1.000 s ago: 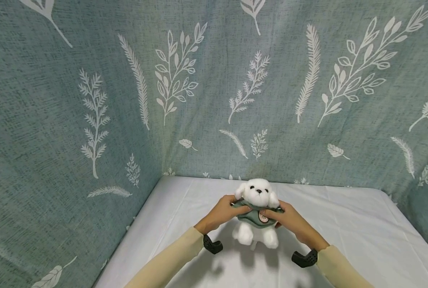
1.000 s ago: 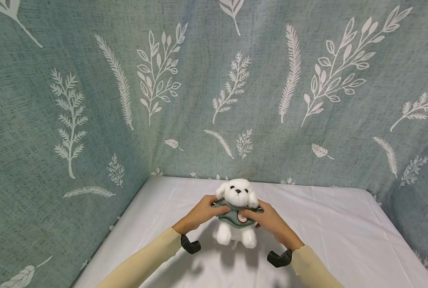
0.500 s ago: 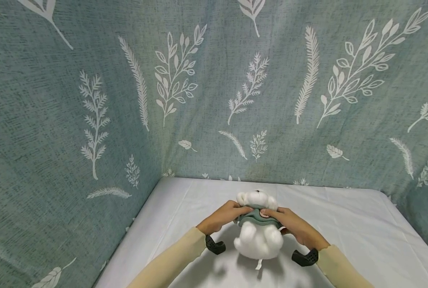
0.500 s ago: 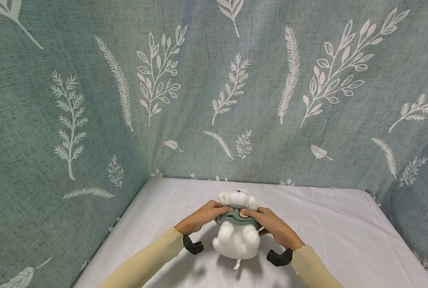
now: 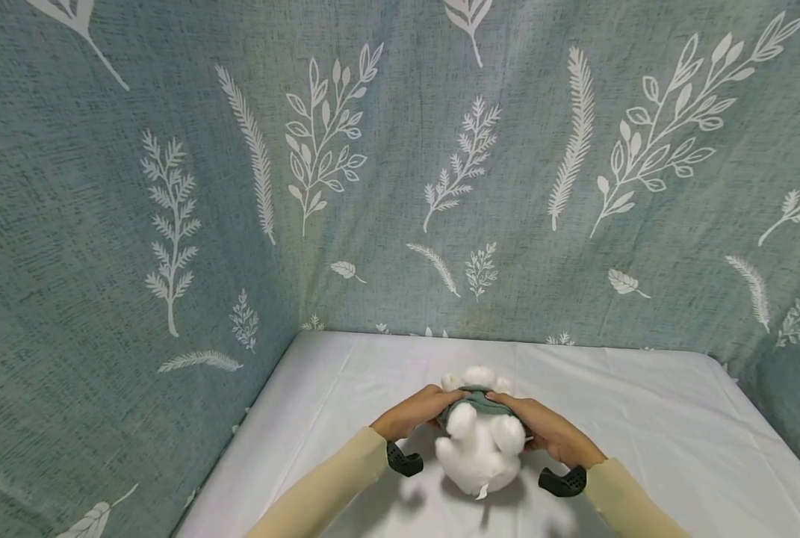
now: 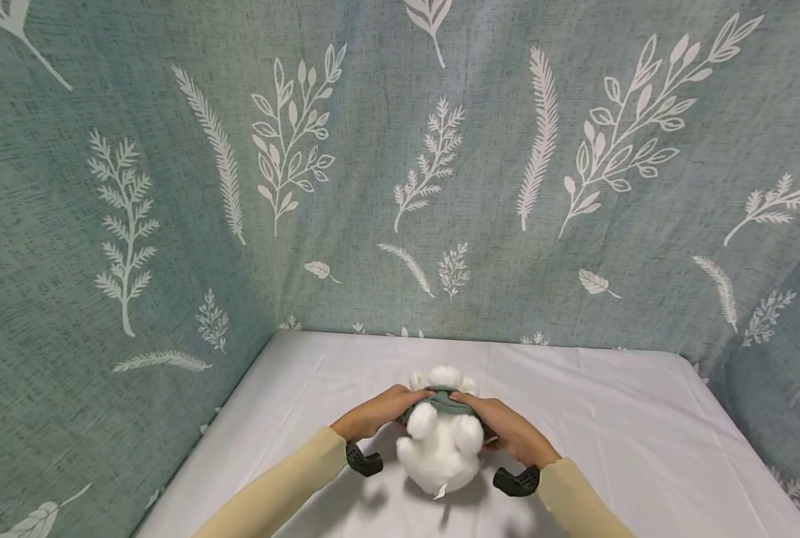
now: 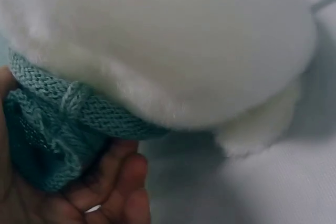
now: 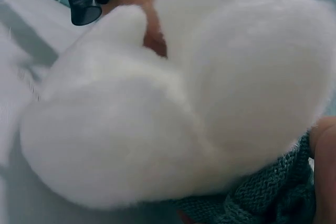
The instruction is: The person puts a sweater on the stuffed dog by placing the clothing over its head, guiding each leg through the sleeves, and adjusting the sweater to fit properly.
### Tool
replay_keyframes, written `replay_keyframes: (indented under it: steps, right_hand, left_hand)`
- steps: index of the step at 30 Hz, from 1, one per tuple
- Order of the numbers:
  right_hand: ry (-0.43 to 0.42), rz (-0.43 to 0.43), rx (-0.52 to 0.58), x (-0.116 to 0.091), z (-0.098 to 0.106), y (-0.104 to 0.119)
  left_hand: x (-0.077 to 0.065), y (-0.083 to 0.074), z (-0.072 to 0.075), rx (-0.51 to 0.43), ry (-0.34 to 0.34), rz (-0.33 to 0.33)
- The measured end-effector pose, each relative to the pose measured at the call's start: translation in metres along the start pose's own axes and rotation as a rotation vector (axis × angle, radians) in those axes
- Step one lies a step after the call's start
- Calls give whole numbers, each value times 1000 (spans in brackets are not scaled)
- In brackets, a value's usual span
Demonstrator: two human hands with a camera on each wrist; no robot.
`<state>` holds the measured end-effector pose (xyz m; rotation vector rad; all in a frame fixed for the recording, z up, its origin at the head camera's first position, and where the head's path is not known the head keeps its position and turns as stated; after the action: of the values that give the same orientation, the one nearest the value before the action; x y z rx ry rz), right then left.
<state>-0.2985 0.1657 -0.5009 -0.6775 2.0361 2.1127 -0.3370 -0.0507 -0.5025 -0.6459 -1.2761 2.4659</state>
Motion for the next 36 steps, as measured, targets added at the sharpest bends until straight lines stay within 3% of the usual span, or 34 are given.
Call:
replay_keyframes:
  steps: [14, 19, 25, 29, 33, 36]
  right_hand:
    - [-44, 13, -67, 4, -3, -5]
    - [-58, 45, -136, 1, 2, -3]
    - [-150, 137, -231, -10, 16, 1]
    - [-196, 225, -256, -19, 21, 9]
    - [-231, 304, -277, -24, 19, 13]
    - [-244, 349, -279, -27, 18, 16]
  left_hand:
    - [-1, 11, 3, -11, 74, -3]
    - [-2, 10, 11, 57, 33, -56]
    - [-8, 3, 25, 144, -31, -94]
    - [-10, -4, 35, 129, -107, -105]
    - [-12, -20, 41, 88, -166, -206]
    - [-17, -40, 40, 144, -162, -335]
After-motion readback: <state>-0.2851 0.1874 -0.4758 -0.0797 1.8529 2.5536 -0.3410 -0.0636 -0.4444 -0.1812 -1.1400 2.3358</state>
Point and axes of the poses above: each hand's wrist, its own x-axis towards the middle knuckle, its own z-axis out of the back of the hand, y = z × x, the point moved 4 cm from there along x, towards the middle knuckle, and after that the axes turned 12 degrees about x, right-handed, at the moved point
